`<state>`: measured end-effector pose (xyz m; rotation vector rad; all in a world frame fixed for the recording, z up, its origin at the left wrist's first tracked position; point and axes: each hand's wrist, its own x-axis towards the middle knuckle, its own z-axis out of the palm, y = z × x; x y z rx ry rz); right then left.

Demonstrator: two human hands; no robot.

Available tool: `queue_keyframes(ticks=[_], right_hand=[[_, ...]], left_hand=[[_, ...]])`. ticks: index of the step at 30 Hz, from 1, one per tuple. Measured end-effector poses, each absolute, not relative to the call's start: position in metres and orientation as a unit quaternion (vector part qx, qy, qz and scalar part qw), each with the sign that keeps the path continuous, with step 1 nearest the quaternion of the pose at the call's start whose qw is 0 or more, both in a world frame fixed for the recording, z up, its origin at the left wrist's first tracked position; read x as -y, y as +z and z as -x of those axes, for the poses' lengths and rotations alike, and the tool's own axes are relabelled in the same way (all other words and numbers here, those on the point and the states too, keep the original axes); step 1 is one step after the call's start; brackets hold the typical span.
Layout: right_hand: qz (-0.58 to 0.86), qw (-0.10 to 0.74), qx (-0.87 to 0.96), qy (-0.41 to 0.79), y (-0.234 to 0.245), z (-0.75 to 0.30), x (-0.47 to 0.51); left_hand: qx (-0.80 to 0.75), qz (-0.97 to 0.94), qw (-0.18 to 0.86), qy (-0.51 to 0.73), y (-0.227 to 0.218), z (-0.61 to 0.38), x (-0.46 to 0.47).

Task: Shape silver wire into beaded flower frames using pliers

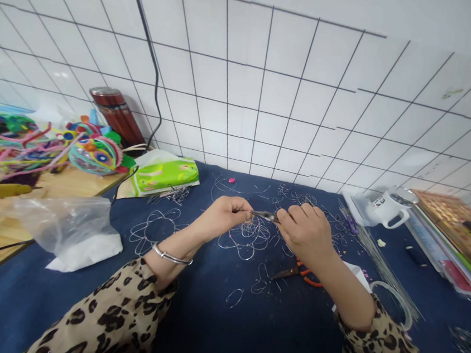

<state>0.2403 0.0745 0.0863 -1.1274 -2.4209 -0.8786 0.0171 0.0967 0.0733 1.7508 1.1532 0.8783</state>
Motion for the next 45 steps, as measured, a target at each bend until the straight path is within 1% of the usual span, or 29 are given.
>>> queue_keyframes(ticks=[9, 17, 29, 39, 45], right_hand=[[0.398, 0.169, 0.852, -0.296, 0.085, -0.240, -0.074], [0.403, 0.163, 0.837, -0.333, 0.088, -0.238, -0.071], [0.390, 0.191, 0.829, -0.352, 0.084, -0.237, -0.071], [0.391, 0.183, 0.832, -0.349, 0.085, -0.237, -0.071], [0.411, 0.168, 0.836, -0.323, 0.093, -0.239, -0.070]], left_hand=[[-0.452, -0.693, 0.432, 0.360, 0.073, -0.017, -0.098], [-0.426, -0.686, 0.453, 0.377, 0.072, -0.015, -0.098], [-0.419, -0.653, 0.497, 0.388, 0.069, -0.015, -0.100], [-0.419, -0.656, 0.500, 0.379, 0.066, -0.018, -0.099], [-0.416, -0.673, 0.473, 0.387, 0.069, -0.019, -0.098]])
